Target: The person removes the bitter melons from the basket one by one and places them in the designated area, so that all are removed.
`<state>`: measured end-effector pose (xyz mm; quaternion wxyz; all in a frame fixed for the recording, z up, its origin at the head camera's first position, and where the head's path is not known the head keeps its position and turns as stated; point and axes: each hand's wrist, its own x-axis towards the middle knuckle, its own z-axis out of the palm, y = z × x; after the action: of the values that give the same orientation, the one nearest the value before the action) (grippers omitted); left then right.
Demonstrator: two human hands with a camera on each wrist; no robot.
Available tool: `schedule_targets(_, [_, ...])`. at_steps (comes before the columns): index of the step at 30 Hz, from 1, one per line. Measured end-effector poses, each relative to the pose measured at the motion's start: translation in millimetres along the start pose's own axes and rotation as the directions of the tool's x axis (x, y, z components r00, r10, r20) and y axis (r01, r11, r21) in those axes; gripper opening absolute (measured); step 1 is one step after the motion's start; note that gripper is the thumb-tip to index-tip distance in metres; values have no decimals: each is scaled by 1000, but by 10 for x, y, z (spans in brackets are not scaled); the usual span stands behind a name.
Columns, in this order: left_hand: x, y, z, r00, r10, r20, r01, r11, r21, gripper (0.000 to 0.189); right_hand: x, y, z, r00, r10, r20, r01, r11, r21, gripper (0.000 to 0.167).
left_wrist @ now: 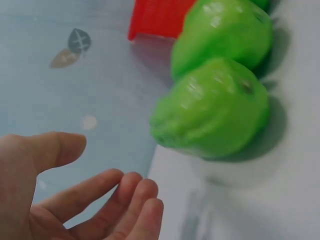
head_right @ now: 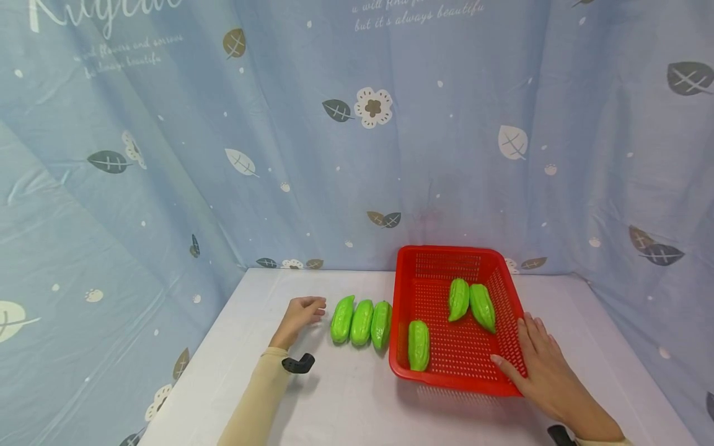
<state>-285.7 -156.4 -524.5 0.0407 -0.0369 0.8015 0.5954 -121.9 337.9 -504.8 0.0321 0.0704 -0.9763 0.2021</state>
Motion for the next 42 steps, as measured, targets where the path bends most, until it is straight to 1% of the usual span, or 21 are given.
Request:
schedule_targets(5, [-31, 152, -19, 999, 27, -26, -28, 998, -47, 37, 7, -6, 1, 1000, 3, -5, -3, 1000, -28, 100])
schedule_targets(8, [-44, 222, -16, 999, 47, -24, -48, 996, -74, 39, 5, -15, 1, 1000, -2, -14, 1, 999, -47, 99])
schedule_targets(14, [-93, 349, 9, 997, 75, 6, -73, 987, -144, 41, 14, -36, -14, 1000, 9, -7, -9, 997, -72, 100])
schedule_targets(18, [-135, 476, 36, 994, 112, 21, -105, 972, -210, 40, 20, -41, -9, 1000, 10, -2, -10, 997, -79, 101])
schedule_targets(21, [-163, 591, 74, 989, 143, 19, -133, 955, -266, 37, 10, -39, 1, 1000, 11, 5, -10, 997, -76, 102])
schedule_targets(25, [-185, 737, 161, 981, 195, 7, -182, 927, -327, 35, -4, -21, 2, 1000, 10, 7, -9, 997, -76, 102])
schedule_targets(28, [-193, 842, 241, 972, 233, -5, -219, 908, -356, 37, 7, -6, 5, 1000, 11, 9, -11, 997, -80, 103])
schedule_targets(30, [-197, 920, 304, 969, 248, 2, -229, 899, -374, 36, 13, 4, 4, 1000, 15, 12, -14, 996, -86, 104])
schedule_targets(35, [-201, 1149, 483, 958, 285, 43, -247, 890, -384, 33, 3, 17, 9, 1000, 7, 4, -7, 996, -85, 104])
schedule_targets(42, [-188, 1447, 718, 932, 350, 87, -294, 877, -381, 32, 26, 21, 9, 1000, 19, 11, -18, 997, -80, 106])
